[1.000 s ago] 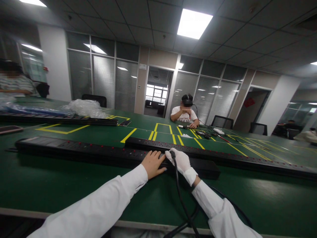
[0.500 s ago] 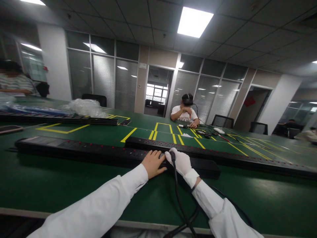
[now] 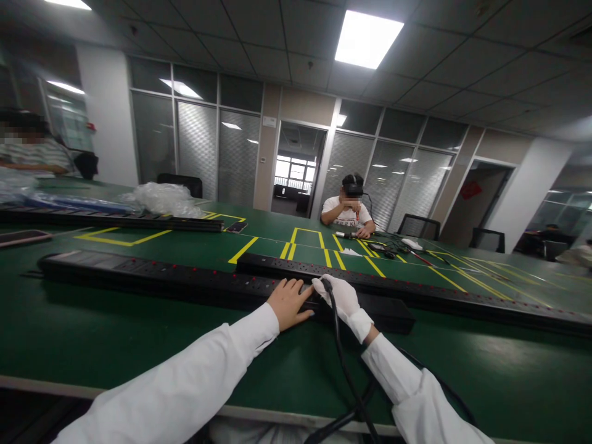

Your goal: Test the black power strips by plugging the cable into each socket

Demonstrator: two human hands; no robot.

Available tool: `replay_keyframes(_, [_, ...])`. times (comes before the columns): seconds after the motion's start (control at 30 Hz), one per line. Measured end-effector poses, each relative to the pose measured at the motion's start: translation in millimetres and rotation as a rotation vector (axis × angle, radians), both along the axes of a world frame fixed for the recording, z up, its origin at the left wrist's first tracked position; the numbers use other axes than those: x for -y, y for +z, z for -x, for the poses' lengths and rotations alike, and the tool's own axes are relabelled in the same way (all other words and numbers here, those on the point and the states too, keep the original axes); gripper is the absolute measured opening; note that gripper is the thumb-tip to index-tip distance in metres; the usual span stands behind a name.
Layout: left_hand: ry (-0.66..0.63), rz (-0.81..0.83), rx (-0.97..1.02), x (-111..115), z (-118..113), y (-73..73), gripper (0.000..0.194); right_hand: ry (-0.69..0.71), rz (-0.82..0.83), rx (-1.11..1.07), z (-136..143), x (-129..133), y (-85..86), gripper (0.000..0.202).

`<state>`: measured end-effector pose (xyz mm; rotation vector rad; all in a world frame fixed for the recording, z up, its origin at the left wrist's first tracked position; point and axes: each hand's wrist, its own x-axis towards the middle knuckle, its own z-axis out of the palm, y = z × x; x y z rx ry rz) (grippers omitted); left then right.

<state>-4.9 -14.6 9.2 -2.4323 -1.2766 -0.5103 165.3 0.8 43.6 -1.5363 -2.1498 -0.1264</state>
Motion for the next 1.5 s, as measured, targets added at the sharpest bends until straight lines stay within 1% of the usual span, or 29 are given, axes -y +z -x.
replay_keyframes(0.13, [0.0, -0.006, 0.001, 0, 0, 0.0, 0.058, 0.037, 0.004, -0.039, -2, -1, 1.1, 0.038])
replay_keyframes(0.33, [0.006, 0.001, 0.003, -1, -1, -1.8, 0.055, -0.052, -0.124, 0.07, -1, 9, -6.8, 0.039])
replay_keyframes(0.5, [0.004, 0.007, 0.002, -1, 0, -1.9, 0.053, -0.013, -0.137, 0.097, -3, 13, -6.0, 0.038])
replay_keyframes(0.63, [0.005, 0.002, 0.0, -1, 0, -1.6, 0.053, 0.006, -0.133, 0.078, -4, 12, -5.9, 0.036])
replay_keyframes(0.73, [0.002, 0.001, -0.002, 0, 0, -1.4, 0.053, 0.048, -0.084, 0.019, -6, 12, -4.8, 0.035])
replay_keyframes(0.9, [-0.006, -0.008, 0.006, 0, 0, -1.2, 0.057, 0.211, 0.095, -0.174, -18, 9, 4.3, 0.038])
replay_keyframes(1.0, [-0.003, -0.011, 0.009, 0, 0, -1.3, 0.058, 0.241, 0.138, -0.266, -26, 6, 10.1, 0.043])
replay_keyframes(1.1, [-0.006, -0.012, 0.009, 0, 0, -1.4, 0.058, 0.263, 0.191, -0.306, -30, 4, 12.7, 0.045])
replay_keyframes(1.23, [-0.001, -0.006, 0.002, 0, 0, -2.2, 0.059, 0.335, 0.196, -0.283, -34, 3, 12.0, 0.039])
replay_keyframes(1.3, [0.006, -0.002, -0.001, -1, 0, -2.8, 0.059, 0.321, 0.17, -0.238, -39, 2, 11.1, 0.036])
replay_keyframes(1.43, [0.006, 0.002, 0.0, -1, 1, -3.4, 0.06, 0.182, 0.073, -0.097, -53, -3, 10.2, 0.032])
replay_keyframes(1.5, [0.001, 0.006, 0.001, -1, 1, -3.3, 0.06, 0.137, 0.031, -0.039, -57, -4, 10.2, 0.031])
